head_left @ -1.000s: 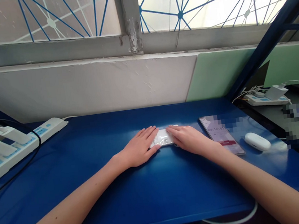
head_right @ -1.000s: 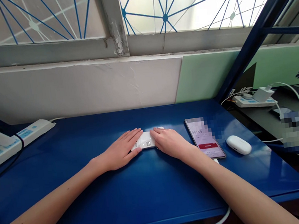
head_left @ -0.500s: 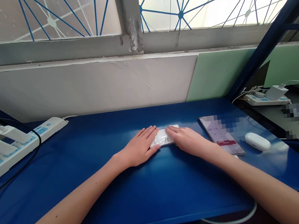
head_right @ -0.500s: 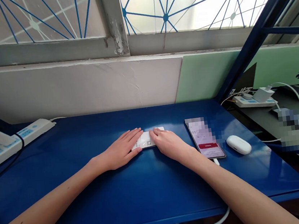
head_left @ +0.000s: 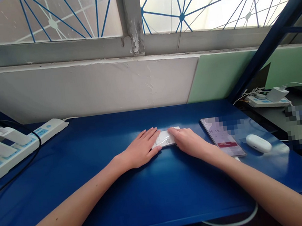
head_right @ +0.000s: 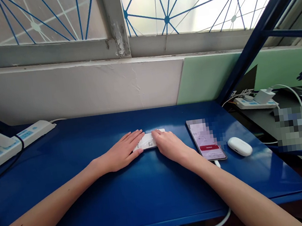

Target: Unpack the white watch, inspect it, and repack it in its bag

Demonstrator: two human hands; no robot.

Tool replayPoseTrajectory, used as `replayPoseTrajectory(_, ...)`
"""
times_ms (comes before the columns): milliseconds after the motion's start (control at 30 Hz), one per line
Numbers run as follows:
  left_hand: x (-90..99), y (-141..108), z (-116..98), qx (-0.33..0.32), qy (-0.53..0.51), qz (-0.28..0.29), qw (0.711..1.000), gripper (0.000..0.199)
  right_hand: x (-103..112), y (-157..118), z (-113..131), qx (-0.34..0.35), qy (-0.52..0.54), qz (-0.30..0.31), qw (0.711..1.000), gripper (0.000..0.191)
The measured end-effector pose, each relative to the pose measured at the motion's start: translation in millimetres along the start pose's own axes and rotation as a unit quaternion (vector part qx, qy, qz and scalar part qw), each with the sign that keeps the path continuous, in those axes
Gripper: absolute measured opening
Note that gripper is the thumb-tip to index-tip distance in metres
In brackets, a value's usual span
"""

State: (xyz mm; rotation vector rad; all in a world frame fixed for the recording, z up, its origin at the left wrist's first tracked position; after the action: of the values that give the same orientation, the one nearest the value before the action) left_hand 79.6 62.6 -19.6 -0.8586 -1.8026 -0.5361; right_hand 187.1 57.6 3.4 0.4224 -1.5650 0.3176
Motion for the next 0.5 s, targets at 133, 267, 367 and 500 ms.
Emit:
replayPoseTrajectory(133,0.7,0,-1,0.0,0.002,0.001,1.0,0.061,-1,1,-7,-0.036,0.031,-0.019,0.999,0.035)
replayPoseTrajectory(267,-0.1,0,-1,-0.006,0.004,0.0,1.0,0.06,3,-2,-20,-0.078,0.09,-0.059,0.991,0.04)
replayPoseTrajectory(367,2.4,-2,-2,-0.013,0.004,-0.019,1.0,0.059,5,-3,-22,-0.051,0.119,-0.076,0.989,0.039)
replayPoseTrajectory(500,9.2,-3,2,0.004,0.008,-0.053,0.999,0.059,11,-4,-16,0.04,0.096,-0.115,0.988,0.036)
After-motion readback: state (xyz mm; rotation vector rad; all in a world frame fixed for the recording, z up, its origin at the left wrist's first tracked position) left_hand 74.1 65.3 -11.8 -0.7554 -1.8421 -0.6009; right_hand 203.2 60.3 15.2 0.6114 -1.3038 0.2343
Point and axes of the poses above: each hand's wrist, its own y-axis towards the middle knuckle, its own x-axis out of the back of the hand, z = x × y, the point moved 10 cm from there along y, towards the middle knuckle, and after that the axes turned 8 degrees about -y, right-handed, at the moved point
